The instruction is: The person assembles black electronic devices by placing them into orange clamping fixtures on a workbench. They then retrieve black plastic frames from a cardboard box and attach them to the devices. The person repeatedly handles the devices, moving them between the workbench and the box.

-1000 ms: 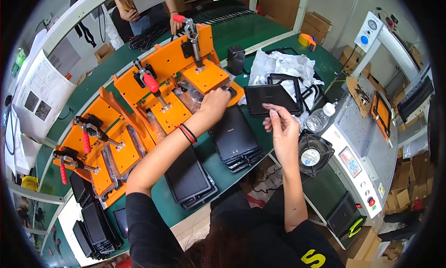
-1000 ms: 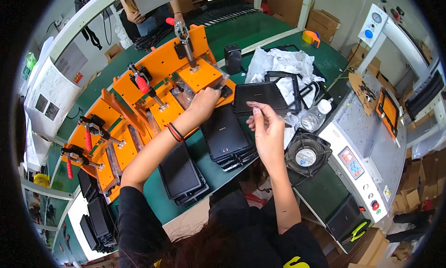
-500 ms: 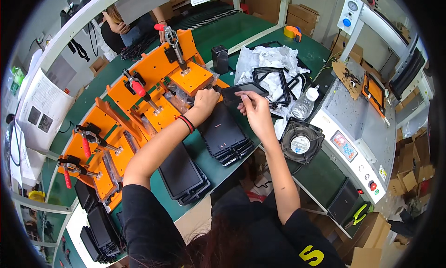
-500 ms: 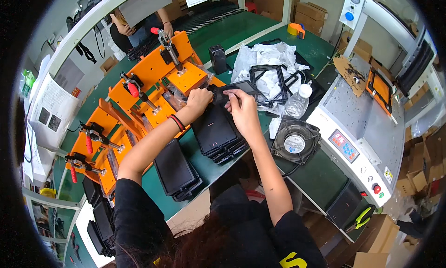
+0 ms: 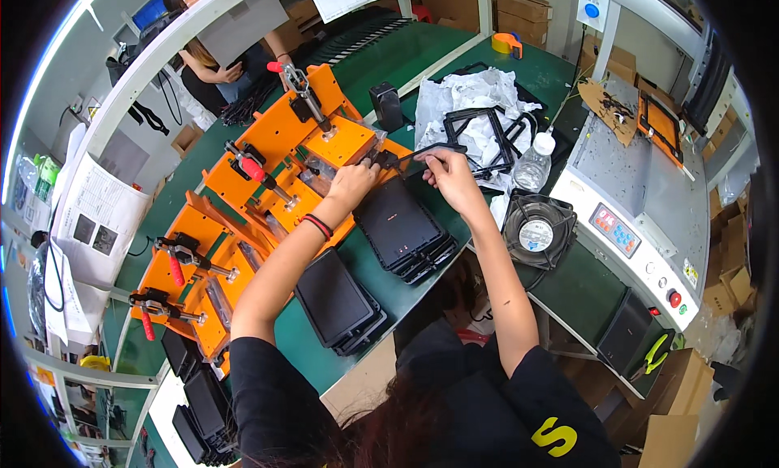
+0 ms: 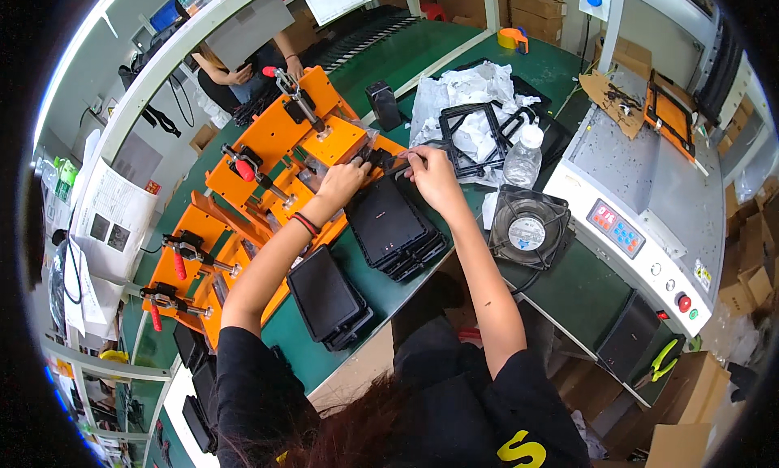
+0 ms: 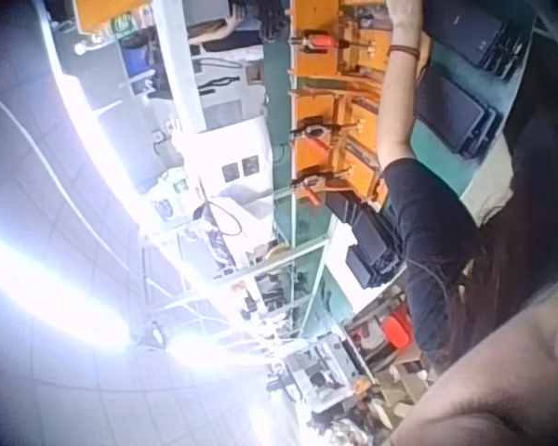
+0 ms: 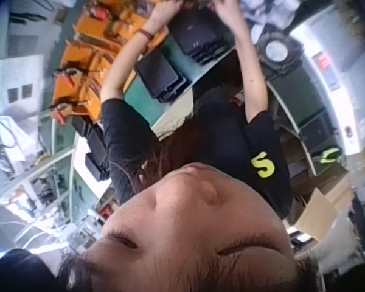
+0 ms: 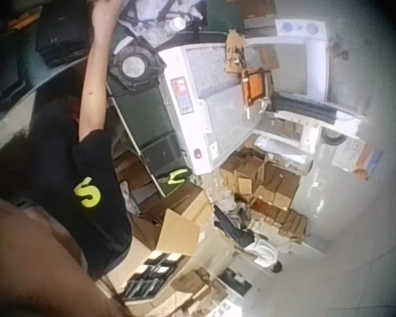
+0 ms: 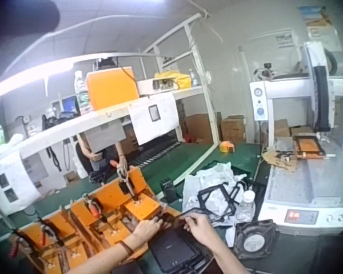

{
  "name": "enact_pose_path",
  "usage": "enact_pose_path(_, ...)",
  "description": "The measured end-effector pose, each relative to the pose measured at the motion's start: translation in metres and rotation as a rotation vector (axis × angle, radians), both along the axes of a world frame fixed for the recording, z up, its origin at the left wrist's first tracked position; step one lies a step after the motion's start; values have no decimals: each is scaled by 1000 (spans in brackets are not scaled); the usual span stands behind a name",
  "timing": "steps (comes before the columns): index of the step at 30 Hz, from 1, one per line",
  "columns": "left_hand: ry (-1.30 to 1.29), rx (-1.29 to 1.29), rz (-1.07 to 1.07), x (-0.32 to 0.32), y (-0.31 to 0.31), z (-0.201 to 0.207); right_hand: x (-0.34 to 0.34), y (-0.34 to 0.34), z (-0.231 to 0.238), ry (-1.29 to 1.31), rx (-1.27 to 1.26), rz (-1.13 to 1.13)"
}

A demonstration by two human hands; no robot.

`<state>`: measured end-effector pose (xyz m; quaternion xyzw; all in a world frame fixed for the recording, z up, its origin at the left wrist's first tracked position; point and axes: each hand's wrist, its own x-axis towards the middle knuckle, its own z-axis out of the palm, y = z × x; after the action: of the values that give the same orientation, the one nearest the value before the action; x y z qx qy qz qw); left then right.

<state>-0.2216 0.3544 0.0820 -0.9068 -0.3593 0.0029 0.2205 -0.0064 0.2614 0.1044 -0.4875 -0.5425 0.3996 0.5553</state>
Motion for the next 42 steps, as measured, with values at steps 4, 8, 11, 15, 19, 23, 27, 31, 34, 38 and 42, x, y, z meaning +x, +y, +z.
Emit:
enact_pose_path(4, -6, -82, 196, 18, 0, 2, -3, 1, 3, -37, 32, -36)
enact_pose_path(8, -51, -84, 373, 37, -6, 10, -2, -3, 3, -74, 42, -71)
enact_pose_path(11, -99, -68, 412, 43, -9, 11, 2, -3, 0, -121, 78, -60)
enact_pose_path(15, -63, 40, 252, 29, -11, 8, 3, -4, 4, -52, 51, 85)
enact_pose_path(19, -23, 117, 151, 19, -17, 16, -4, -2, 4, -24, 57, 196)
enact_pose_path(23, -16, 205, 116, 13, -23, 14, -12, 15, -3, -115, 54, 295)
enact_pose_path(27, -40, 226, 73, 11, -19, 12, -8, 53, -24, -99, -51, 413)
enact_pose_path(31, -43, 263, 43, 4, -18, 6, -14, 66, -36, -85, -173, 516)
enact_pose_path(34, -65, 272, 42, -1, -19, 2, -19, 70, -38, -71, -198, 596)
enact_pose_path(38, -82, 292, 20, -1, -18, 3, -24, 82, -41, -163, -193, 642)
enact_pose_path(42, -176, 209, 32, -6, -19, 11, -36, 100, -43, -237, -122, 557)
